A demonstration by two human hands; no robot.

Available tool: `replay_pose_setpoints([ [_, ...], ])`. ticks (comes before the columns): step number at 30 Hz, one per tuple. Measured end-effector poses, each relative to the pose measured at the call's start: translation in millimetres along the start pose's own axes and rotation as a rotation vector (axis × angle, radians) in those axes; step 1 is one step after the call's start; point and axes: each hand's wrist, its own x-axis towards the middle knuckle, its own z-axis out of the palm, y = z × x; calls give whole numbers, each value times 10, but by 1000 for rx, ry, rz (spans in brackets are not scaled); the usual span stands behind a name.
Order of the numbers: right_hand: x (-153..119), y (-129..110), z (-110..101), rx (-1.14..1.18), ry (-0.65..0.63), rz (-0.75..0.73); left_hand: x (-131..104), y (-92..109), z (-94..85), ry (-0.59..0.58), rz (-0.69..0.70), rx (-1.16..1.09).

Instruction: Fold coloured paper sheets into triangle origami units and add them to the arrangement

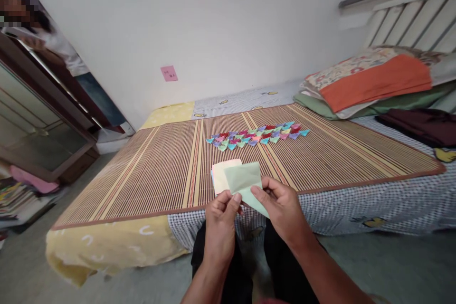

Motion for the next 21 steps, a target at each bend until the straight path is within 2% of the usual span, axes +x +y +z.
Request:
replay_pose_setpoints([
  [4,15,-21,-72,-9,-23,15,-5,-44,1,-36,-7,-4],
  [11,22,-95,-140,-70,-103,30,-13,-39,20,-13,-6,-46],
  [15,93,-82,-297,-128,30,-56,36,-7,0,56,-60,-175],
  [18,123,-72,-391,-127,100,-43,89,-1,-25,133,-54,-202],
  [19,118,-71,-392,-111,62,-35,101,-2,-26,147,-45,-202],
  [21,87,-65,-344,-84,-97,-18,107,-4,-11,148,-28,-192],
])
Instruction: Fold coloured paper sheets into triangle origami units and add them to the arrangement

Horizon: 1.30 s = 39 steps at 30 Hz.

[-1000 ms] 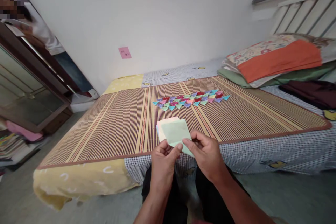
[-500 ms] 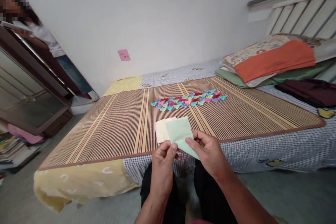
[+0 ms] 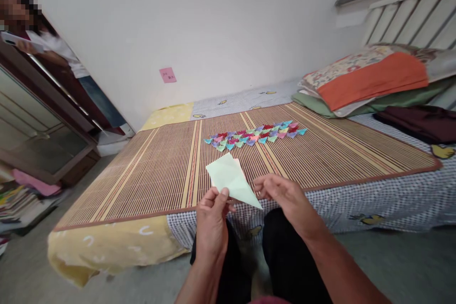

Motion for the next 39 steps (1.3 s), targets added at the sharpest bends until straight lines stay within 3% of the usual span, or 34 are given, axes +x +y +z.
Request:
replay_pose_setpoints([
  [2,-35,10,90,-16,-150,37,-15,1,25,-16,5,17],
  [6,-89,68,191,-88,-152,32,-39,32,50,-23,-25,-14],
  [10,-103,102,91,-129,-175,29,-12,50,24,21,-63,-76],
  [13,-83,66,-3,-144,-142,18,-17,41,8,14,0,-10],
  [17,-42,-37,-6,-36,-27,-5,-110,27,26,-85,72,177],
  [23,-76,-84,34,-42,-45,-104,-219,54,31,-162,104,273],
  [25,-99,-88,-12,-112,-19,-191,-205,79,-1,-175,20,201],
  [27,-112,-110,-67,-158,-32,-307,-176,95,-38,-244,-192,95],
  [30,-111,-160,-120,-205,-142,-469,-143,94,-58,-392,-583,-24],
  [32,-110,-186,-131,-236,-220,-525,-147,83,-39,-426,-695,-84],
  [35,-139,-210,-141,-279,-247,-521,-175,71,7,-407,-636,-125],
  [39,-250,-247,-151,-441,-153,-565,-175,74,24,-271,-392,-38],
])
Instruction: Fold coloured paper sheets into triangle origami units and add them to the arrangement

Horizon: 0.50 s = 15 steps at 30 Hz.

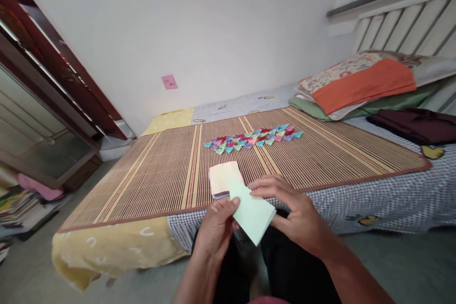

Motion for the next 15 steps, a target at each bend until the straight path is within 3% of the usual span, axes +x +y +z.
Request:
replay_pose_setpoints([
  [3,-51,-90,19,-172,6,-126,9,21,-11,97,131,57],
  [8,-73,-184,110,-335,17,-214,-25,30,14,113,195,97],
  [12,-92,-146,90,-307,39,-134,-47,23,15,140,250,85],
  [15,-120,-93,27,-183,148,74,-38,25,2,207,307,45],
])
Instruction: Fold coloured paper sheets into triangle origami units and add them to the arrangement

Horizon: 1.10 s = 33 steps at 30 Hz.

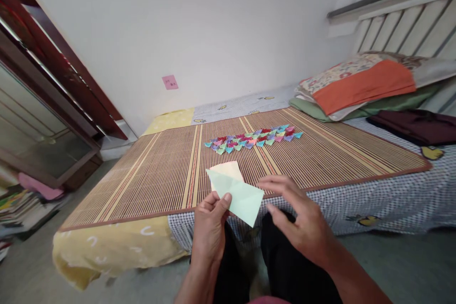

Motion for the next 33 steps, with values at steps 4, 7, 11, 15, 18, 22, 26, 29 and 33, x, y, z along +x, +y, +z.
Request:
replay_pose_setpoints([
  [4,-7,-5,11,203,111,292,11,-5,23,76,70,-42],
  [7,11,-73,102,334,46,337,-1,-21,67,71,103,-61],
  [11,35,-105,224,357,17,401,-35,-52,105,60,102,-59],
  [15,17,-22,268,407,33,461,-53,-53,99,1,37,-32],
  [18,-9,58,250,456,18,489,-48,-33,87,-32,-3,20],
  [22,-15,112,150,315,148,352,-27,-5,89,20,12,55],
  [26,7,80,34,-85,195,-53,-15,23,121,46,5,67],
  [29,23,34,9,-174,85,-240,-28,31,153,8,-12,73],
  [33,46,-4,33,-142,30,-265,-76,1,178,-27,34,138],
])
